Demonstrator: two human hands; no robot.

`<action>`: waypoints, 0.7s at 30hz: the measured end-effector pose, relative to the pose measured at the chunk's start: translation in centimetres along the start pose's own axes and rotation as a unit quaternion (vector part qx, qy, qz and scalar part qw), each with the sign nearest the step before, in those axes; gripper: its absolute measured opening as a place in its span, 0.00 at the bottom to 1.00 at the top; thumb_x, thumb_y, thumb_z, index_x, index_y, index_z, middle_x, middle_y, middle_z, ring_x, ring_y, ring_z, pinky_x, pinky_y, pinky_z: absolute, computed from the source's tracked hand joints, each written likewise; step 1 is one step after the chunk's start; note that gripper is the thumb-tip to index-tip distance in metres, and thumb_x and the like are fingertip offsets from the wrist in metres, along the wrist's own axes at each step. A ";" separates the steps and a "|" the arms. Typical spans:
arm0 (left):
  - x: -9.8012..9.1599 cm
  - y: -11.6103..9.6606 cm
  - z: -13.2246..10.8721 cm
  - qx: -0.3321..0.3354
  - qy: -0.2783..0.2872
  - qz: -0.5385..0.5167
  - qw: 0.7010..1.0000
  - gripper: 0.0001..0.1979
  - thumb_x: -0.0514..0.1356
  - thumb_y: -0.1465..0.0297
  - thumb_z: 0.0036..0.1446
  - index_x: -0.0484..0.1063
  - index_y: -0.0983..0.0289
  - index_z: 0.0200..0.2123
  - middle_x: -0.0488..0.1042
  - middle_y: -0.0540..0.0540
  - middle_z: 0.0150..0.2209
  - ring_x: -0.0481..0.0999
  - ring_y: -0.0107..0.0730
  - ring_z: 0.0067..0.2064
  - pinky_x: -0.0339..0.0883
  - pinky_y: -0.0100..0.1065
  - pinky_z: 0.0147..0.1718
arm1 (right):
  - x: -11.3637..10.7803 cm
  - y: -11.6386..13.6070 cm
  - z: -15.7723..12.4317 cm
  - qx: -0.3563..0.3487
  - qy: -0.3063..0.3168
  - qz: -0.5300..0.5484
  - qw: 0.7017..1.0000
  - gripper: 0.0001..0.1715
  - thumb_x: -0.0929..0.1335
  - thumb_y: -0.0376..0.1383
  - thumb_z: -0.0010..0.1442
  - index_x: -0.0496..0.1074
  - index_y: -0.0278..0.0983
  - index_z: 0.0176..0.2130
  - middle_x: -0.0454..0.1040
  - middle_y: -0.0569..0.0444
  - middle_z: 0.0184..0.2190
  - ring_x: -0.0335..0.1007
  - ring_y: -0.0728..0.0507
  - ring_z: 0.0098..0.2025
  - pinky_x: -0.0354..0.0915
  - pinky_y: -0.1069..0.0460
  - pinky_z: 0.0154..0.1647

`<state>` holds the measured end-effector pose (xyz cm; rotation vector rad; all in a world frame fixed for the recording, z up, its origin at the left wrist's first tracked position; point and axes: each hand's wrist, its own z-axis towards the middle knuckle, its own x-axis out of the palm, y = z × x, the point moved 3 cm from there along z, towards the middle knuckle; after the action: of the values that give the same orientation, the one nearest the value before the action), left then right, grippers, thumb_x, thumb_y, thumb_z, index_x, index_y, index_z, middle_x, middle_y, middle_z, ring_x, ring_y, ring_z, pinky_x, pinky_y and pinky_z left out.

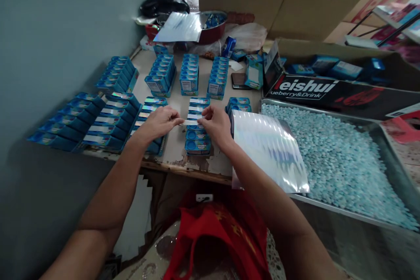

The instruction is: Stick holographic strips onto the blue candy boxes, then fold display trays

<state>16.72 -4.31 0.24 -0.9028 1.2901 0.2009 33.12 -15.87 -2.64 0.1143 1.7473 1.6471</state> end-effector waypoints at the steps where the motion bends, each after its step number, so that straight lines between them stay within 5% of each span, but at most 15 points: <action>1: 0.2 0.1 0.1 0.000 0.006 0.020 1.000 0.11 0.65 0.66 0.58 0.75 0.61 0.24 0.73 0.56 0.31 0.71 0.42 0.39 0.62 0.37 0.39 | 0.1 0.0 -0.1 -0.004 -0.002 -0.025 1.000 0.11 0.72 0.37 0.47 0.70 0.39 0.33 0.74 0.57 0.27 0.70 0.45 0.31 0.61 0.50 0.34; 9: 1.7 0.8 0.1 -0.031 0.048 0.077 0.995 0.12 0.61 0.63 0.64 0.79 0.61 0.32 0.76 0.62 0.44 0.71 0.50 0.47 0.63 0.42 0.44 | 0.3 0.1 -0.3 -0.006 -0.002 -0.109 0.994 0.08 0.71 0.34 0.50 0.71 0.39 0.33 0.75 0.56 0.28 0.71 0.45 0.32 0.58 0.50 0.34; 21: 2.1 -1.1 -0.4 -0.039 0.086 0.170 0.981 0.15 0.52 0.65 0.69 0.79 0.63 0.40 0.75 0.64 0.52 0.69 0.55 0.57 0.59 0.49 0.53 | 0.6 -1.2 0.1 -0.025 -0.002 -0.152 0.988 0.09 0.72 0.38 0.49 0.67 0.41 0.32 0.69 0.55 0.27 0.64 0.42 0.32 0.54 0.48 0.33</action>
<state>17.76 -6.06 -1.12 -0.7734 1.6048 0.4528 33.21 -15.65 -4.01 -0.1655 1.6278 1.4634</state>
